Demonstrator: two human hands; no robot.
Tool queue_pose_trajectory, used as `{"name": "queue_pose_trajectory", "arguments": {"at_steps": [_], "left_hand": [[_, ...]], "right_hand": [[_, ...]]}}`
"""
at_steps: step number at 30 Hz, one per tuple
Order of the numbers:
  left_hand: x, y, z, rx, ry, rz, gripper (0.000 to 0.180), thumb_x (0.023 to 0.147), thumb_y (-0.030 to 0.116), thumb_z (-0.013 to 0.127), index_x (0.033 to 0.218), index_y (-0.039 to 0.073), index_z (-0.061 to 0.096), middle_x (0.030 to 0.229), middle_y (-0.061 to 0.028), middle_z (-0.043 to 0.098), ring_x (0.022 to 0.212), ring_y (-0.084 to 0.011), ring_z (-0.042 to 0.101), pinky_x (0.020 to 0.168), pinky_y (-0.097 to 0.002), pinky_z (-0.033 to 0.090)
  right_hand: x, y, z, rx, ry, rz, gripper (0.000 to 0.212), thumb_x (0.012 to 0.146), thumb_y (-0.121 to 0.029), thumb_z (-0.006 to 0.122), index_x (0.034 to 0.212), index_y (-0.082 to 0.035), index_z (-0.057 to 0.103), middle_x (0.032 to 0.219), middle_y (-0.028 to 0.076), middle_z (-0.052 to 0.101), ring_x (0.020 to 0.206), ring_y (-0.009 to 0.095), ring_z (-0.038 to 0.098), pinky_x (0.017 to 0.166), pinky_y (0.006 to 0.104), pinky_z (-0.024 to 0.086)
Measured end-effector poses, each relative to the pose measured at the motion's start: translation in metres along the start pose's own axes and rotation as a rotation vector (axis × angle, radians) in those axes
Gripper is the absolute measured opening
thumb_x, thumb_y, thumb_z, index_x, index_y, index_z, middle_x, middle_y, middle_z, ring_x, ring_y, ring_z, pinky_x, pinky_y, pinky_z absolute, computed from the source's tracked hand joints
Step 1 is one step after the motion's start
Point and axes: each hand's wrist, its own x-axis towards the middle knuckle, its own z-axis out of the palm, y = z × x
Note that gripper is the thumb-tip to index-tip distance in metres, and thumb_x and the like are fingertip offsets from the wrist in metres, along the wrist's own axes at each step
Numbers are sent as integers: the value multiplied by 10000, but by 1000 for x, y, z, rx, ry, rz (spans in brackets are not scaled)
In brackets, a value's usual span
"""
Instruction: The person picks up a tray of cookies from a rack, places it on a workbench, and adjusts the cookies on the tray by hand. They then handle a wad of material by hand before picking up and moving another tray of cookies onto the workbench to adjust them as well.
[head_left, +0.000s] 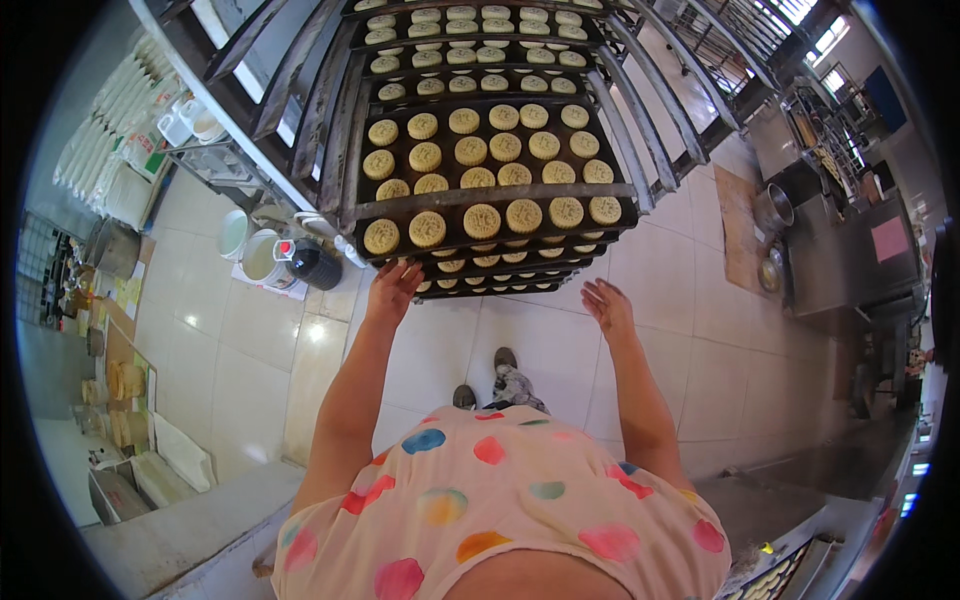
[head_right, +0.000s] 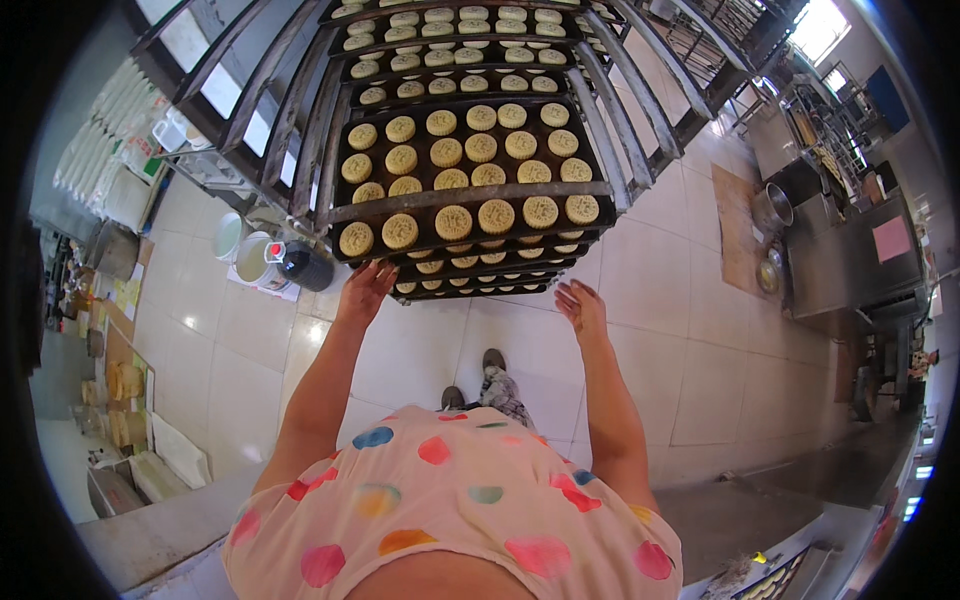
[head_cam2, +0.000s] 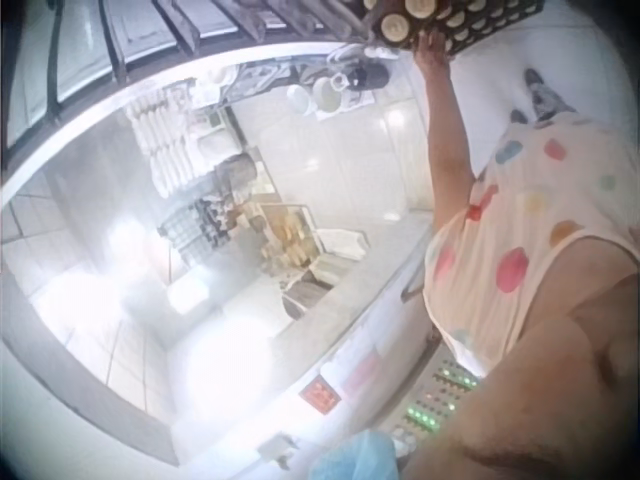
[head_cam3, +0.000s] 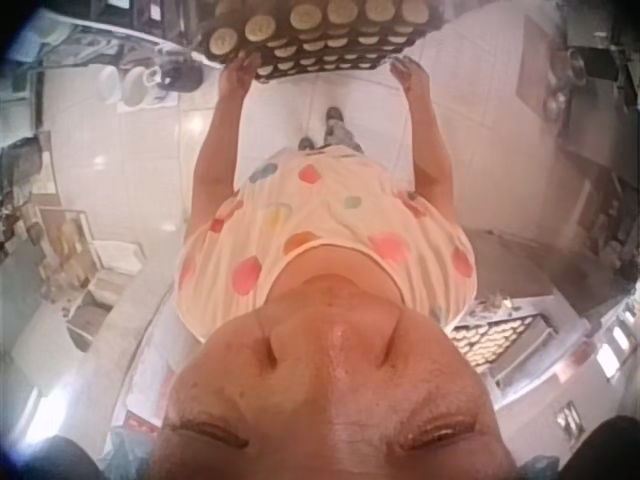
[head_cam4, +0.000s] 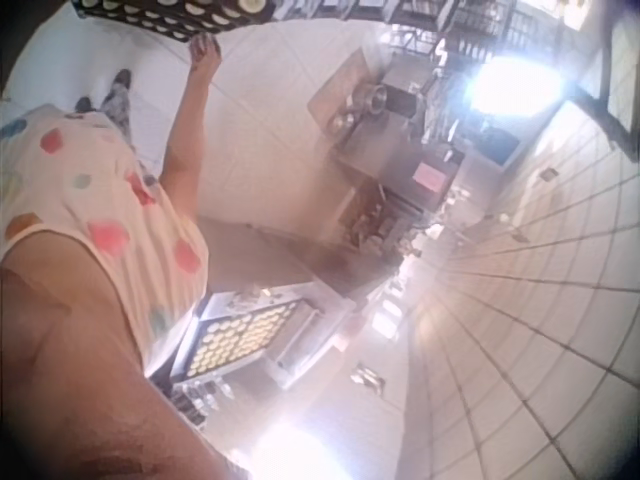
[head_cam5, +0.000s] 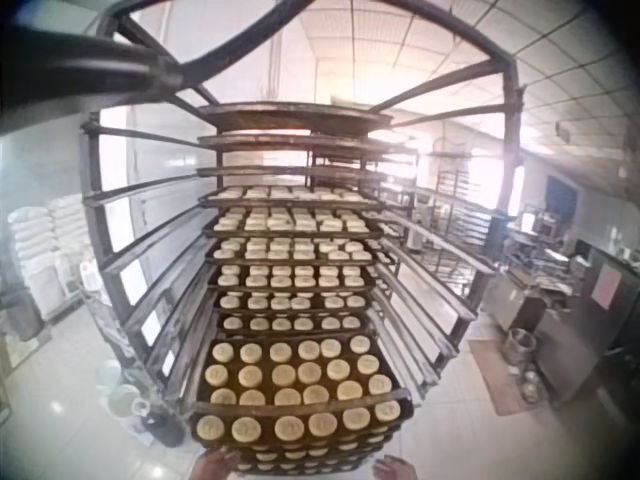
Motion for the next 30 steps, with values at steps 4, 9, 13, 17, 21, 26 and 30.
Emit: {"name": "queue_pose_trajectory", "arguments": {"at_steps": [4,9,13,17,21,26,30], "left_hand": [[18,-2,12,-53,64,22,228,845,65,548,1061,21,490,986,-122,570,969,-301,554,904,-447,447],[21,-2,18,-101,128,2,236,816,32,564,1033,34,471,958,-104,571,931,-297,569,885,-450,464],[30,-3,24,-96,203,19,179,811,27,545,982,15,497,944,-105,576,921,-295,572,880,-449,469],[34,-9,9,-94,174,65,189,804,39,536,985,-11,513,1025,-134,575,960,-308,557,932,-449,432],[-3,-15,8,-74,258,70,174,809,45,526,978,5,513,1033,-122,573,994,-305,544,922,-456,431],[-81,-22,24,94,240,3,391,847,223,561,1194,87,444,1120,-98,541,1027,-279,532,952,-453,393],[-84,27,-4,59,392,74,479,879,448,461,1154,57,484,1051,-86,580,952,-244,567,903,-399,433]], "right_hand": [[64,-28,19,90,-27,-3,334,805,-126,595,1084,14,477,1050,172,568,963,284,572,820,376,499],[116,-39,29,225,-19,89,250,777,-90,621,995,-28,517,942,119,576,896,284,571,822,386,497],[135,-38,24,199,-49,97,204,746,-31,611,930,-46,524,864,68,556,832,223,560,794,379,506],[135,-38,21,186,22,92,192,736,4,583,910,-50,523,848,50,555,817,193,552,781,372,506],[97,-41,12,168,0,121,180,742,2,580,906,-56,534,871,46,580,822,185,568,754,348,501],[31,-45,-25,194,-123,140,297,805,-126,577,1090,-69,516,1026,55,593,932,174,576,818,345,478],[33,-91,-29,171,-138,85,345,870,-280,523,1143,-70,497,1102,46,578,977,174,565,857,311,459]]}}
